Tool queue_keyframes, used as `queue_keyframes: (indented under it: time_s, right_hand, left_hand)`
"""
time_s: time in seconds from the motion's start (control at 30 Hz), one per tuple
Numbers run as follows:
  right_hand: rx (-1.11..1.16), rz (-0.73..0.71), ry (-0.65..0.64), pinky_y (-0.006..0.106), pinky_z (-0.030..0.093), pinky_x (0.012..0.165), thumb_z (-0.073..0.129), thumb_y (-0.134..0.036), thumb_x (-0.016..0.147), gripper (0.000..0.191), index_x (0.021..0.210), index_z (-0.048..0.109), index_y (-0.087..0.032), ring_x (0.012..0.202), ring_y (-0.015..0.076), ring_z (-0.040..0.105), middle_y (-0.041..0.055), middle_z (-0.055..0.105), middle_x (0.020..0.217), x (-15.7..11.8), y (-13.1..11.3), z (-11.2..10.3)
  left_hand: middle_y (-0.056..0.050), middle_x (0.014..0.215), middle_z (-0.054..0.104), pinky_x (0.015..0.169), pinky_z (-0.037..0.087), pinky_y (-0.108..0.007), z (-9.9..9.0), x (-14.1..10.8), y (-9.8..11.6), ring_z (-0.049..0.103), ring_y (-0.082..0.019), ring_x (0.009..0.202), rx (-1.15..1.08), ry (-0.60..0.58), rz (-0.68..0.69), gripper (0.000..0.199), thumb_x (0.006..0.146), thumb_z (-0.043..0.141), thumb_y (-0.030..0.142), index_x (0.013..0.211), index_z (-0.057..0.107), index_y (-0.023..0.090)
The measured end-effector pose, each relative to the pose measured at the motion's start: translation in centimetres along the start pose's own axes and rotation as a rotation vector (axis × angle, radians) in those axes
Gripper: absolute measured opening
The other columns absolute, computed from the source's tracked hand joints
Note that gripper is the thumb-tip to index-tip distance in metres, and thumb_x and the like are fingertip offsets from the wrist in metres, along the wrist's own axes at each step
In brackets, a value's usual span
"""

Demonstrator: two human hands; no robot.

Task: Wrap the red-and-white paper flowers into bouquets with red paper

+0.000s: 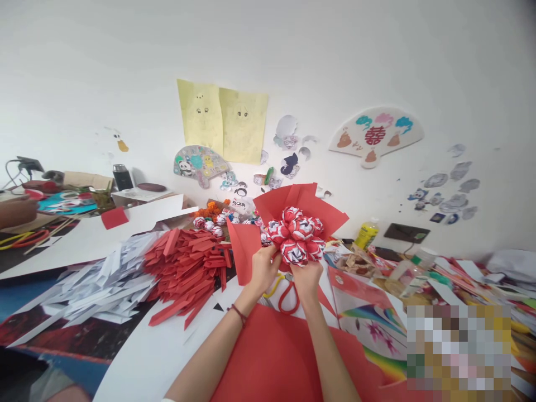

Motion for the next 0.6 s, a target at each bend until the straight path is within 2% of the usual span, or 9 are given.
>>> queue_keyframes:
  time_s: [0.1,0.27,0.37,0.5,0.6]
  right_hand:
    - [0.007,-0.023,0.015,0.038,0.049,0.067,0.06,-0.024,0.072,0.012,0.072,0.068,-0.014,0.07,0.0266,0.065,0.0116,0.071,0.074,-0.08,-0.02,0.06]
    - [0.058,-0.001,0.0,0.036,0.051,0.062,0.063,-0.027,0.07,0.012,0.071,0.067,-0.015,0.062,0.0243,0.064,0.0087,0.07,0.066,-0.2,0.35,0.4]
    - [0.081,0.013,0.021,0.038,0.052,0.066,0.065,-0.03,0.07,0.015,0.069,0.066,-0.015,0.066,0.0262,0.066,0.0095,0.07,0.068,-0.24,0.51,0.42]
    - [0.086,0.079,0.006,0.04,0.052,0.072,0.07,-0.035,0.066,0.02,0.07,0.067,-0.015,0.077,0.0296,0.067,0.012,0.072,0.076,-0.29,0.59,0.53]
    - [0.103,0.154,-0.019,0.038,0.051,0.071,0.073,-0.039,0.065,0.028,0.076,0.068,-0.015,0.078,0.0292,0.067,0.0127,0.073,0.08,-0.37,0.39,0.47]
  left_hand:
    - [-0.004,0.074,0.067,0.068,0.039,-0.024,-0.24,-0.02,0.22,0.061,-0.018,0.075,-0.011,0.005,0.006,0.012,0.08,0.05,0.015,0.073,0.06,0.018]
    - [-0.003,0.072,0.065,0.069,0.04,-0.023,-0.57,0.07,0.64,0.061,-0.017,0.074,-0.062,-0.005,0.008,0.011,0.079,0.051,0.017,0.075,0.061,0.018]
    - [-0.002,0.069,0.065,0.066,0.039,-0.023,-0.54,0.1,0.52,0.059,-0.016,0.069,-0.083,-0.006,-0.011,0.01,0.077,0.052,0.016,0.072,0.061,0.018]
    - [-0.002,0.067,0.065,0.062,0.038,-0.022,-0.43,0.02,0.21,0.057,-0.014,0.063,-0.098,0.017,-0.034,0.011,0.075,0.051,0.015,0.068,0.059,0.016]
    - [-0.002,0.066,0.065,0.061,0.037,-0.022,-0.39,0.01,-0.09,0.056,-0.014,0.061,-0.082,0.026,-0.064,0.011,0.074,0.052,0.015,0.067,0.06,0.016]
Point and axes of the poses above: each hand's wrist, its own x-axis towards the middle knuckle, its own z-axis out of the palm, y = z × x, the point moved 6 cm from there along x, towards the middle knuckle
